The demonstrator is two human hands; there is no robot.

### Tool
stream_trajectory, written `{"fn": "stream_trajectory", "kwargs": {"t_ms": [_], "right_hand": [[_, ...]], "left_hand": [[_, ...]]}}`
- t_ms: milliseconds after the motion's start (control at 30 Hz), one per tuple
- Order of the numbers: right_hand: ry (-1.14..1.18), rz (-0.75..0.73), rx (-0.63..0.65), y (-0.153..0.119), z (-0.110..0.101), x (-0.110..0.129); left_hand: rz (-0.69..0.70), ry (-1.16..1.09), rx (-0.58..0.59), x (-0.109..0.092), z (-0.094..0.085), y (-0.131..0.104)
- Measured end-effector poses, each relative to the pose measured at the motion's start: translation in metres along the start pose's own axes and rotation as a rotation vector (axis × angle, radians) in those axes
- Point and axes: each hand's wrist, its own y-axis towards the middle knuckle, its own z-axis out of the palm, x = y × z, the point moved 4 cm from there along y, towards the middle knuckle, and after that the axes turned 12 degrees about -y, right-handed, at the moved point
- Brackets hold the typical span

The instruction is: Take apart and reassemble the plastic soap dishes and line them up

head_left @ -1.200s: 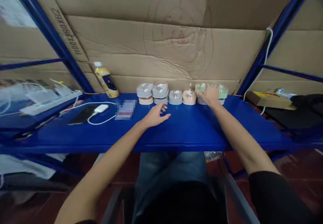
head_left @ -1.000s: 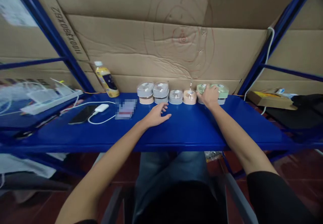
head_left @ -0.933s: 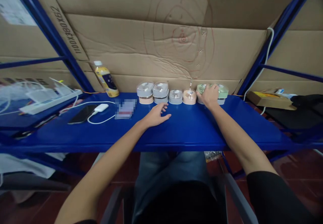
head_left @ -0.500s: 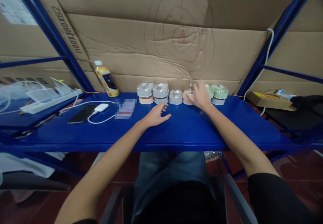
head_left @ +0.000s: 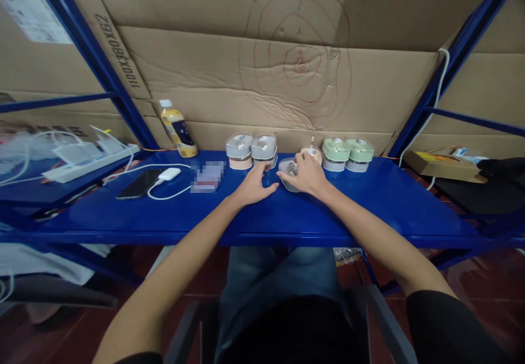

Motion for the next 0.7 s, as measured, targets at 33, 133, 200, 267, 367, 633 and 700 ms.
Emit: {"fn": "stream_trajectory", "kwargs": {"t_ms": [33,133,200,267,367,633,700], "right_hand": [[-0.006,0.063,0.039,-0.002,-0.003,0.0],[0.036,0.058,0.198,-0.005,-0.003,0.001],[0.139,-0.097,0.255,-0.006,-0.002,-0.001],[0.271,-0.247,0.269,-0.008,-0.001,-0.007],[0.396,-0.368,0.284,-0.011,0.001,-0.016],[0.632,-0.333,0.207,-0.012,-0.011,-0.057],[0.679,-0.219,0.159,-0.011,-0.012,-0.083]], "left_hand": [[0.001,-0.016,0.015,-0.001,0.0,-0.001],[-0.018,-0.081,0.096,0.0,0.003,-0.002],[-0.036,-0.13,0.145,0.001,0.005,-0.003],[-0.061,-0.175,0.177,0.004,0.008,-0.004],[-0.106,-0.228,0.234,0.004,0.013,-0.006],[-0.064,-0.187,0.27,-0.012,0.013,-0.008],[-0.023,-0.139,0.294,-0.014,0.012,-0.008]]}}
